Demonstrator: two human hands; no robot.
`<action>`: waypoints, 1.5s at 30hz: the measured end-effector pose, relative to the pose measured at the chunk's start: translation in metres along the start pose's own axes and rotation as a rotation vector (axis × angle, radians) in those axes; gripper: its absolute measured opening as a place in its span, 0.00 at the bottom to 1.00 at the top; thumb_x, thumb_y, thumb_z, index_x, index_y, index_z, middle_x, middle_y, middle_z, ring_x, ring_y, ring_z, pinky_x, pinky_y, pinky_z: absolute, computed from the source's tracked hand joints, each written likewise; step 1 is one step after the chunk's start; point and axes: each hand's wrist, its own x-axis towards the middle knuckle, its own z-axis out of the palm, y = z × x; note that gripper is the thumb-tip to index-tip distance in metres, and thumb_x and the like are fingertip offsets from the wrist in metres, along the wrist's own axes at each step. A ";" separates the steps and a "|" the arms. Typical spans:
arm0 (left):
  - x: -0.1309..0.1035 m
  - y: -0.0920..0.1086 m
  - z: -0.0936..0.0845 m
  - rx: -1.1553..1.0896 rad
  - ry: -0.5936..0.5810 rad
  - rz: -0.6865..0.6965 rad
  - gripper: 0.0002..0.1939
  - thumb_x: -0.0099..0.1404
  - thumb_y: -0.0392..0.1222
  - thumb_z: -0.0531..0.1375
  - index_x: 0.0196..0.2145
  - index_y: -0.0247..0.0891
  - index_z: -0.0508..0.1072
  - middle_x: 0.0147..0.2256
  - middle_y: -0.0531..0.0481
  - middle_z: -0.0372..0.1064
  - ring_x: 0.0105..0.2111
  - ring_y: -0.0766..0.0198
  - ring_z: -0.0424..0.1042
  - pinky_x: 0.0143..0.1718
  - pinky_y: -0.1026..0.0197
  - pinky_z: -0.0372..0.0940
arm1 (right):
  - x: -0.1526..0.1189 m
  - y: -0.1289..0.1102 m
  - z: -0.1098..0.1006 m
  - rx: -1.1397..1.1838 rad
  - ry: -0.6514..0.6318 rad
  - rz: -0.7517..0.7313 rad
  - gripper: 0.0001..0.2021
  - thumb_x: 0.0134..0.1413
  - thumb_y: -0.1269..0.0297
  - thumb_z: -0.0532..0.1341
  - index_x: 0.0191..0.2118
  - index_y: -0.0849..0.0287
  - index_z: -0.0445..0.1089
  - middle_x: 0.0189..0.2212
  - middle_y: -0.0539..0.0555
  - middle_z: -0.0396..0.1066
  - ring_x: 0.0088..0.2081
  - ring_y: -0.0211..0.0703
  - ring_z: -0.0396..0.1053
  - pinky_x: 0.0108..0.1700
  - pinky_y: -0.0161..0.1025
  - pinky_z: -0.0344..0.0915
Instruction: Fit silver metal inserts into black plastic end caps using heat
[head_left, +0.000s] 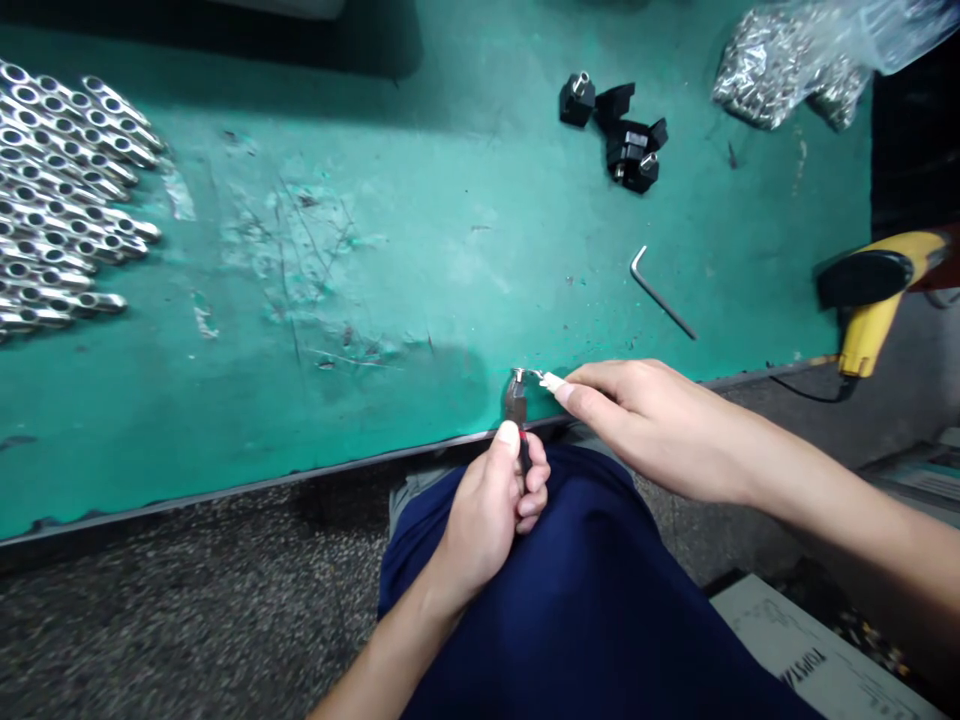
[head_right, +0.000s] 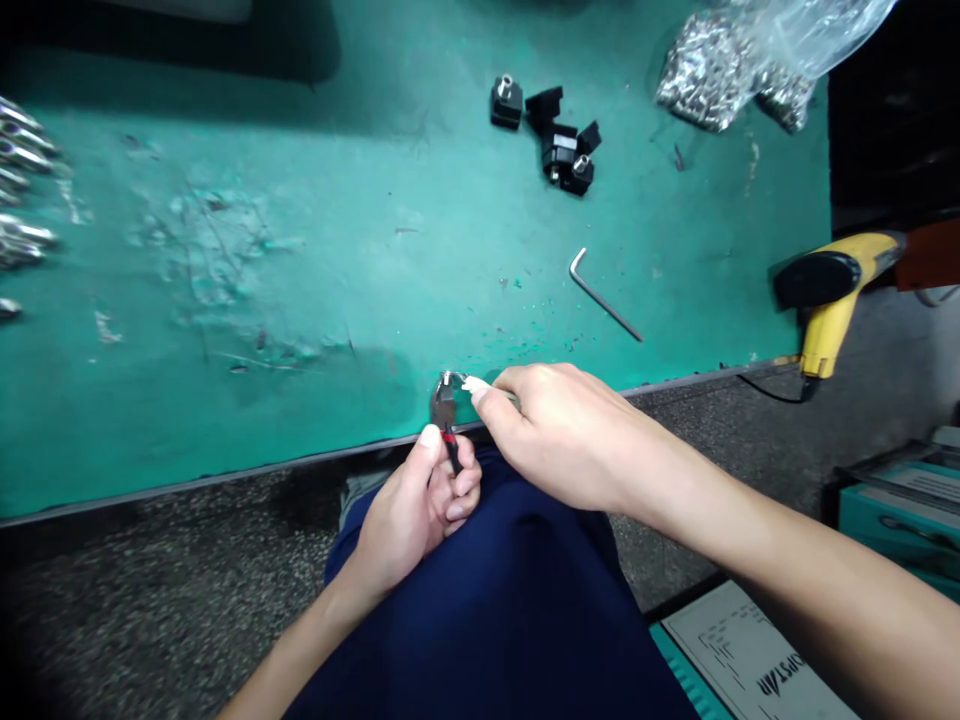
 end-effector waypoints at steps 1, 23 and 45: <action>0.000 -0.001 0.001 0.010 0.013 0.004 0.27 0.70 0.68 0.52 0.37 0.39 0.66 0.26 0.56 0.58 0.21 0.72 0.53 0.22 0.67 0.47 | 0.001 0.000 0.000 -0.012 -0.001 -0.001 0.26 0.74 0.46 0.45 0.31 0.55 0.69 0.27 0.49 0.73 0.29 0.40 0.65 0.30 0.40 0.51; -0.002 -0.002 0.012 0.307 0.204 0.106 0.28 0.72 0.67 0.48 0.32 0.39 0.66 0.24 0.56 0.56 0.22 0.71 0.53 0.22 0.66 0.50 | 0.008 -0.001 -0.009 -0.091 -0.048 -0.026 0.24 0.73 0.49 0.46 0.29 0.56 0.67 0.26 0.49 0.70 0.28 0.40 0.63 0.30 0.40 0.51; -0.002 -0.001 0.002 0.085 0.050 0.047 0.27 0.72 0.66 0.48 0.36 0.39 0.68 0.25 0.55 0.59 0.24 0.69 0.53 0.28 0.64 0.52 | 0.008 -0.003 -0.009 -0.030 -0.061 -0.016 0.22 0.73 0.50 0.48 0.36 0.56 0.73 0.31 0.51 0.75 0.32 0.44 0.68 0.34 0.40 0.55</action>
